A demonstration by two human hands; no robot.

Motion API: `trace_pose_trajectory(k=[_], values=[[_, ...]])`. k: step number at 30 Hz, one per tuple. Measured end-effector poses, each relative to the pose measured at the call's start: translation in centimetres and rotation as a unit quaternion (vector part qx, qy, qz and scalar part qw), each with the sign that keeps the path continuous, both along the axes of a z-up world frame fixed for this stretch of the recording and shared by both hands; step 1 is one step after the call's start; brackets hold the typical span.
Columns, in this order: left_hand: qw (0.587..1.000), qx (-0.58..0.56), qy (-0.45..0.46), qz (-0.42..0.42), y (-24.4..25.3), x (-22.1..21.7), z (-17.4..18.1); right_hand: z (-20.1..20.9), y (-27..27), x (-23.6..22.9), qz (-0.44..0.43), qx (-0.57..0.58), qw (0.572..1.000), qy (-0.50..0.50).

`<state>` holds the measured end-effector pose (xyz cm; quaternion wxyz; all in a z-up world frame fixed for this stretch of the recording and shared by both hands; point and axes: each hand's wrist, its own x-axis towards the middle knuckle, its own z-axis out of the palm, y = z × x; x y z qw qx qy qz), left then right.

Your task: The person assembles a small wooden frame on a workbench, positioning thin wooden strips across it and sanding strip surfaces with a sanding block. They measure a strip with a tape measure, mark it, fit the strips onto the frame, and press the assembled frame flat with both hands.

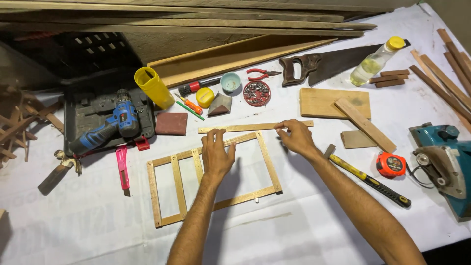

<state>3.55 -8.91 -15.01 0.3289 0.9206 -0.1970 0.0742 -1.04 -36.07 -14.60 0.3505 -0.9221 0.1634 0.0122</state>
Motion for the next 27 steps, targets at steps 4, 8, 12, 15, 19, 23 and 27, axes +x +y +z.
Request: trace_pose_trajectory(k=[4, 8, 12, 15, 19, 23, 27], values=[[0.999, 0.027, 0.029, 0.000, -0.5, 0.9, -2.4, -3.6, -1.0, 1.6, 0.053, -0.076, 0.995, -0.048], [0.998, 0.036, 0.047, -0.020, -1.1, 1.4, -4.4, -5.6, -0.9, 1.9, 0.083, -0.120, 0.983, -0.114], [0.997, 0.047, 0.054, -0.017, -1.5, 0.8, -4.3, -6.5, -0.4, 1.2, 0.063, -0.135, 0.977, -0.155], [1.000, 0.028, -0.005, -0.006, -1.2, 0.6, -7.0, -6.6, -0.1, 1.6, 0.037, -0.126, 0.979, -0.158], [0.999, 0.034, -0.037, 0.003, -1.6, 0.3, -7.7, -6.9, -0.4, 1.9, 0.044, -0.149, 0.974, -0.167], [0.998, 0.043, -0.048, 0.003, -1.7, 0.0, -8.0, -7.9, -1.2, 2.0, 0.084, -0.162, 0.966, -0.184], [0.996, 0.047, -0.070, 0.002, -1.5, -0.4, -8.5, -9.0, -1.2, 1.6, 0.105, -0.211, 0.945, -0.228]])
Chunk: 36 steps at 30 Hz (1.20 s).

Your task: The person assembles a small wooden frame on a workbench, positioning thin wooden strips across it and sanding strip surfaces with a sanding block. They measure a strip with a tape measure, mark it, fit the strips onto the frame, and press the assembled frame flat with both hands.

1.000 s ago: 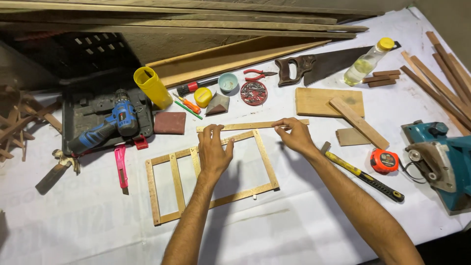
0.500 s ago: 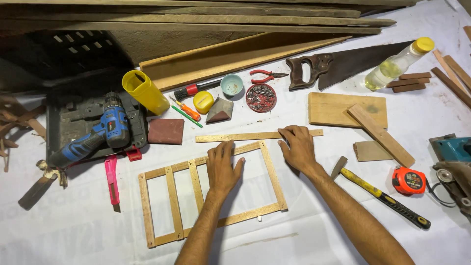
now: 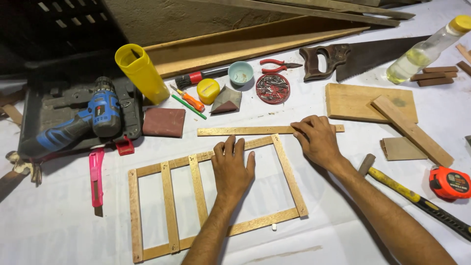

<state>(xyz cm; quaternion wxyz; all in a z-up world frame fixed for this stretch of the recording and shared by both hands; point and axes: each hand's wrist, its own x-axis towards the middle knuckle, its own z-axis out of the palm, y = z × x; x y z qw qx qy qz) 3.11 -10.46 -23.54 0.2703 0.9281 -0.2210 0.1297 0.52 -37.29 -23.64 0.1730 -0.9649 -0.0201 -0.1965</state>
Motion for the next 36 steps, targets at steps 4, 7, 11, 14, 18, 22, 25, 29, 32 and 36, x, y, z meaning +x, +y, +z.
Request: trace_pose_trajectory(k=[4, 7, 11, 14, 18, 22, 25, 29, 32, 36], values=[[1.000, 0.001, -0.021, -0.004, 0.3, 0.0, -0.5, -0.4, 0.8, -0.3, -0.011, -0.059, 0.998, -0.027], [0.999, 0.020, -0.032, -0.005, 0.3, 0.5, -0.9, -0.1, 0.8, -0.1, 0.002, -0.065, 0.997, -0.047], [0.998, 0.039, -0.049, -0.026, 0.7, 0.1, -0.5, 2.7, 1.4, -2.2, -0.014, -0.153, 0.979, -0.136], [0.994, 0.041, -0.096, -0.034, 1.0, -1.3, 1.5, 5.9, 2.2, -5.0, -0.021, -0.115, 0.986, -0.121], [0.988, 0.021, -0.134, -0.069, -0.7, -3.5, 2.8, 6.1, 1.1, -8.8, -0.002, 0.032, 0.996, -0.078], [0.987, 0.005, -0.117, -0.114, -4.7, -5.7, 3.4, 5.7, 0.8, -12.7, -0.092, 0.270, 0.955, 0.077], [0.984, 0.015, -0.080, -0.161, -8.2, -6.3, 3.0, 2.0, -1.4, -14.6, -0.078, 0.450, 0.876, 0.153], [0.963, 0.117, -0.056, -0.235, -11.5, -6.7, 1.6, 0.7, -2.1, -17.2, -0.118, 0.298, 0.929, 0.183], [0.954, 0.171, -0.008, -0.245, -12.3, -7.3, 1.3, -0.2, -3.3, -17.6, -0.084, 0.179, 0.972, 0.127], [0.963, 0.127, -0.036, -0.237, -11.3, -6.9, 1.2, 1.1, -3.6, -16.1, -0.043, 0.122, 0.990, 0.050]])
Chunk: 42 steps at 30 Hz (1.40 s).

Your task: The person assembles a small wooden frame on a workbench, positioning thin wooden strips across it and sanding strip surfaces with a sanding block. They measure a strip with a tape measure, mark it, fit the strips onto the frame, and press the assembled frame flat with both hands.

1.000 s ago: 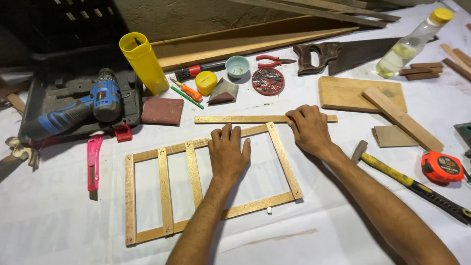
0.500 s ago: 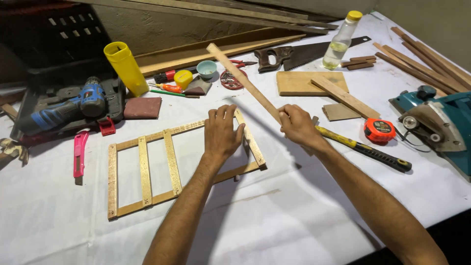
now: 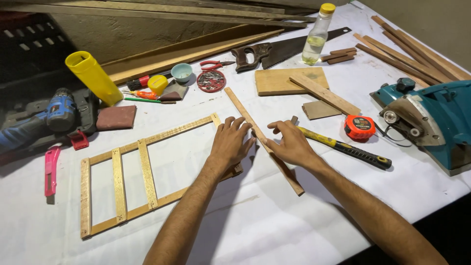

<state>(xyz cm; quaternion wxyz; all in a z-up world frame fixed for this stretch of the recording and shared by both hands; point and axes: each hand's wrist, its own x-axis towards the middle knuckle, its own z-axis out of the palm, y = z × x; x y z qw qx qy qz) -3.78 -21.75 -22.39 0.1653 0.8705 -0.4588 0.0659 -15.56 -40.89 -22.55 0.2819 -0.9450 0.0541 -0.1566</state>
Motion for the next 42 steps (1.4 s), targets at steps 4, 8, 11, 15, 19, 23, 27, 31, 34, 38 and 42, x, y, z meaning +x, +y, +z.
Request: trace_pose_trajectory(k=[4, 8, 11, 15, 19, 23, 27, 31, 34, 38, 42], values=[[0.999, -0.027, -0.016, 0.029, 3.9, 0.3, 0.7, 3.2, 3.0, 1.7, 0.001, 0.067, 0.995, 0.077], [0.989, -0.041, -0.069, 0.121, 11.0, 0.4, -0.5, 5.6, 7.2, 2.8, 0.016, 0.152, 0.974, 0.165], [0.969, -0.023, -0.071, 0.235, 16.1, -0.2, -0.6, 3.7, 8.4, 4.3, 0.031, 0.118, 0.972, 0.201], [0.939, 0.018, -0.041, 0.342, 19.9, -1.0, 0.9, -0.9, 8.5, 6.3, 0.075, 0.030, 0.979, 0.185], [0.943, -0.028, -0.002, 0.333, 21.8, 0.1, -1.9, 1.7, 11.1, 5.3, 0.044, 0.056, 0.971, 0.228], [0.941, -0.060, -0.001, 0.333, 23.6, 0.5, -2.2, 1.6, 12.3, 5.9, 0.042, 0.047, 0.973, 0.221], [0.934, -0.056, 0.029, 0.350, 26.0, 0.6, -2.2, 1.3, 14.6, 6.4, 0.061, 0.028, 0.974, 0.217], [0.929, -0.070, -0.006, 0.363, 28.8, 1.0, -2.5, 1.5, 17.2, 7.1, 0.081, 0.052, 0.968, 0.233], [0.926, -0.076, -0.007, 0.369, 30.7, 1.2, -2.2, 2.4, 19.3, 7.2, 0.099, 0.069, 0.967, 0.223], [0.924, -0.069, -0.021, 0.376, 33.4, 1.5, -2.1, 2.6, 21.6, 7.8, 0.122, 0.077, 0.964, 0.222], [0.919, -0.065, 0.002, 0.389, 36.1, 2.4, -2.6, 2.3, 23.9, 8.8, 0.141, 0.059, 0.962, 0.226]])
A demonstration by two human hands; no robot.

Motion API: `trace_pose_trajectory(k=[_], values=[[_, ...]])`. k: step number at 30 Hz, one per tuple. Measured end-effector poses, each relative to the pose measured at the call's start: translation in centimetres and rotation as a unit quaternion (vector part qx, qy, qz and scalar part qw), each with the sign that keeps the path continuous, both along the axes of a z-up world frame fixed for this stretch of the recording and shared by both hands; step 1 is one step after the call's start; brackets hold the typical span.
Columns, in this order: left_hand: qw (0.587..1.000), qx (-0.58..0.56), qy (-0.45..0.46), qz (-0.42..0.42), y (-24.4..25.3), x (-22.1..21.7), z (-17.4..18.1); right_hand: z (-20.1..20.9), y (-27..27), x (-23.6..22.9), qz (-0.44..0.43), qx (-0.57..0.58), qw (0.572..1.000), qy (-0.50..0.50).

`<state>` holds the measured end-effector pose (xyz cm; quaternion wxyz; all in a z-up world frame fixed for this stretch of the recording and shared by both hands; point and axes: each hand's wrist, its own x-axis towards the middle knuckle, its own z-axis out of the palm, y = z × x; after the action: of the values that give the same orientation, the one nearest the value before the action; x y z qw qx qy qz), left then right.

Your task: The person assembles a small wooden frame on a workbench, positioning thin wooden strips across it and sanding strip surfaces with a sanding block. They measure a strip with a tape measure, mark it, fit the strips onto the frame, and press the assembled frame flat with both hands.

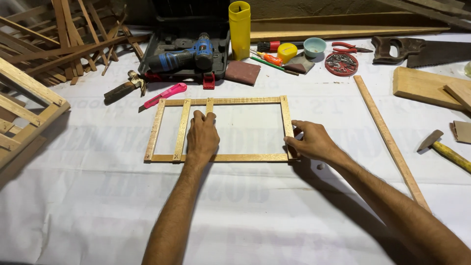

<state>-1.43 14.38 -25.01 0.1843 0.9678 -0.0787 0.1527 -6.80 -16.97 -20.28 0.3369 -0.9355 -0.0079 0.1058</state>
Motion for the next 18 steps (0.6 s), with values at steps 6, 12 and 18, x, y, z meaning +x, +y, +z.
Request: trace_pose_trajectory(k=[6, 12, 18], values=[[0.999, 0.025, 0.011, 0.026, 3.1, 0.3, 0.6, -0.5, 2.7, 1.2, 0.034, 0.021, 0.999, -0.021], [0.995, 0.057, -0.082, -0.027, -0.2, 0.8, 1.3, 0.8, 0.9, 1.2, -0.004, 0.042, 0.999, -0.032], [0.983, 0.019, -0.115, -0.143, -10.1, 0.7, 4.0, 2.8, -6.4, -1.4, -0.054, -0.007, 0.994, -0.095]])
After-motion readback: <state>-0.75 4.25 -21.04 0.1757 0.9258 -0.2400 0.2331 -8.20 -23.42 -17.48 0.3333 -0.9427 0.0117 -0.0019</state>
